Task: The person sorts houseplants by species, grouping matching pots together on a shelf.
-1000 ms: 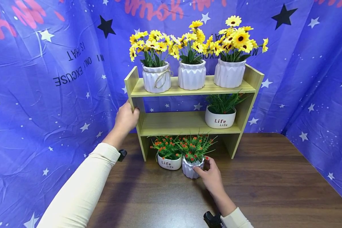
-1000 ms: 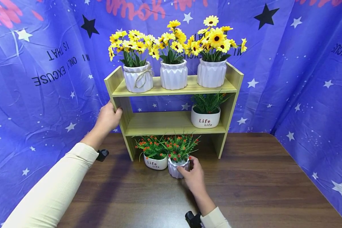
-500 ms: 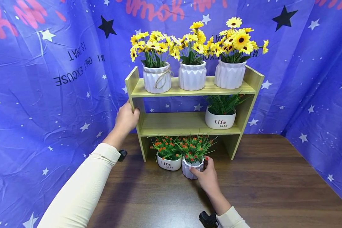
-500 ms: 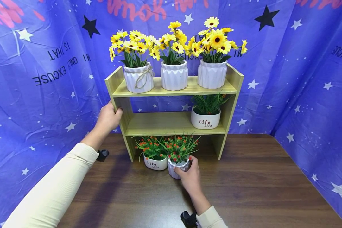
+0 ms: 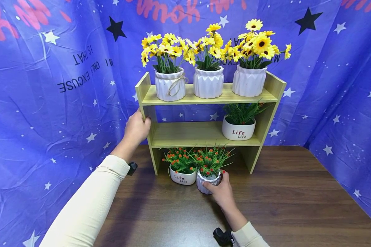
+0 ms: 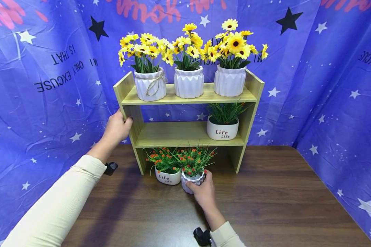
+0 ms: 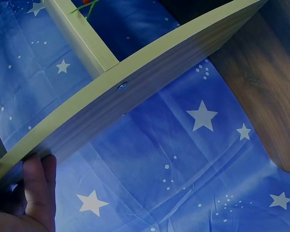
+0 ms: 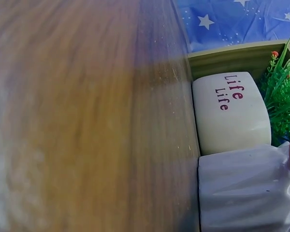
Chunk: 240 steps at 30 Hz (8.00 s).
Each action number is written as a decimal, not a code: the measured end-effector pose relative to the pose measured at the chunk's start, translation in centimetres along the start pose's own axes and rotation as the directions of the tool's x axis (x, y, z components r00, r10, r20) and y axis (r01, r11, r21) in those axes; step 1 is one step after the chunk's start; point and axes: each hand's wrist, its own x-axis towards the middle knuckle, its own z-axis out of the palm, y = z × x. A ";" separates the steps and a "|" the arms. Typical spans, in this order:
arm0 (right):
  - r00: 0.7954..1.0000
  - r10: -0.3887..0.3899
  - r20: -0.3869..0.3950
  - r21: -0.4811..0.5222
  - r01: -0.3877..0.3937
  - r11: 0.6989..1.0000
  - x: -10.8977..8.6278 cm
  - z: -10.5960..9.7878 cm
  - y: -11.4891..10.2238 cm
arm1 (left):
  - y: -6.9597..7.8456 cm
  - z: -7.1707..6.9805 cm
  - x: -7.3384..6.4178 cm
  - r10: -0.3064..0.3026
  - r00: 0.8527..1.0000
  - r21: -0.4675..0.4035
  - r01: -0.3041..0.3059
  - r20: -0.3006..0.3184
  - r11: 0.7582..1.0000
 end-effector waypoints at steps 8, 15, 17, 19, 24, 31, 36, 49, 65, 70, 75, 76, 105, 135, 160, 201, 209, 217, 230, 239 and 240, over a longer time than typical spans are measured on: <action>1.000 0.025 0.007 0.005 -0.025 1.000 -0.2 0.0 -0.1 | 0.0 0.0 -0.1 -0.012 1.000 0.005 0.012 0.007 1.000; 1.000 0.026 0.012 0.009 -0.026 1.000 0.0 0.1 -0.1 | 0.0 -0.1 0.0 -0.014 1.000 0.008 0.014 0.002 1.000; 1.000 0.028 0.009 0.026 -0.028 0.999 0.1 0.1 -0.1 | -0.1 0.0 0.1 -0.010 1.000 0.009 0.010 0.001 1.000; 0.999 0.032 0.005 0.058 -0.032 0.998 0.1 0.0 0.0 | -0.1 0.0 0.1 -0.010 1.000 0.008 0.010 -0.001 1.000; 0.999 0.037 -0.021 0.126 -0.034 0.991 -0.1 -0.3 0.0 | 0.0 0.0 0.1 -0.012 1.000 0.006 0.012 -0.001 1.000; 0.999 0.020 -0.033 0.113 -0.016 0.993 -0.7 -1.2 -0.4 | 0.0 -0.1 0.1 -0.014 1.000 0.009 0.014 0.004 1.000; 1.000 0.012 -0.025 0.076 -0.010 0.997 -1.1 -1.9 -0.8 | -0.1 0.0 0.0 -0.009 1.000 0.010 0.009 0.006 1.000; 1.000 0.005 -0.016 0.042 -0.004 0.999 -1.7 -3.8 -2.4 | 0.0 0.0 0.1 -0.008 1.000 0.014 0.008 0.009 1.000; 0.996 -0.074 -0.044 0.110 0.078 0.991 -1.6 -5.5 -5.5 | 0.1 0.0 0.0 -0.015 1.000 0.011 0.015 0.005 1.000; 0.992 -0.111 -0.065 0.144 0.119 0.982 -1.2 -6.1 -6.5 | 0.0 -0.1 0.0 -0.015 1.000 0.013 0.015 0.007 1.000; 0.988 -0.134 -0.080 0.163 0.145 0.976 -0.5 -6.6 -7.5 | -0.1 0.0 0.0 -0.015 1.000 0.012 0.015 0.003 1.000; 0.987 -0.136 -0.083 0.174 0.148 0.974 -0.3 -6.7 -7.8 | -0.1 0.0 0.1 -0.014 1.000 0.013 0.014 0.003 1.000; 0.979 -0.199 -0.034 0.179 0.202 0.963 5.7 -4.7 -11.6 | 0.0 -0.1 0.2 -0.014 1.000 0.010 0.014 0.016 1.000; 0.972 -0.234 -0.006 0.071 0.233 0.970 10.6 -2.2 -12.6 | 0.0 0.0 0.1 -0.022 1.000 0.015 0.022 0.017 1.000; 0.972 -0.228 -0.052 0.064 0.231 0.971 9.3 -2.7 -11.9 | 0.0 0.2 -0.1 -0.014 1.000 0.002 0.014 0.020 1.000; 0.981 -0.111 0.162 0.002 0.112 0.994 2.4 3.7 -1.5 | 0.0 0.0 0.0 -0.011 1.000 0.009 0.011 0.010 1.000; 0.977 -0.094 0.192 0.013 0.093 0.996 3.0 5.1 -1.3 | 0.0 0.0 0.1 -0.011 1.000 0.011 0.011 0.005 1.000; 0.969 -0.118 0.216 0.016 0.117 0.993 3.4 6.3 -0.9 | 0.0 0.0 0.1 -0.018 1.000 0.009 0.018 0.012 1.000; 0.975 -0.090 0.203 0.050 0.081 0.995 2.9 6.0 -1.2 | 0.1 0.0 0.0 -0.013 1.000 0.010 0.013 0.010 1.000; 0.974 -0.109 0.196 0.090 0.093 0.992 1.9 4.3 -1.7 | 0.2 0.2 0.1 -0.017 1.000 0.007 0.017 0.021 1.000; 0.973 -0.113 0.201 0.093 0.096 0.991 1.8 4.1 -1.8 | 0.2 0.1 0.1 -0.016 1.000 0.005 0.016 0.021 1.000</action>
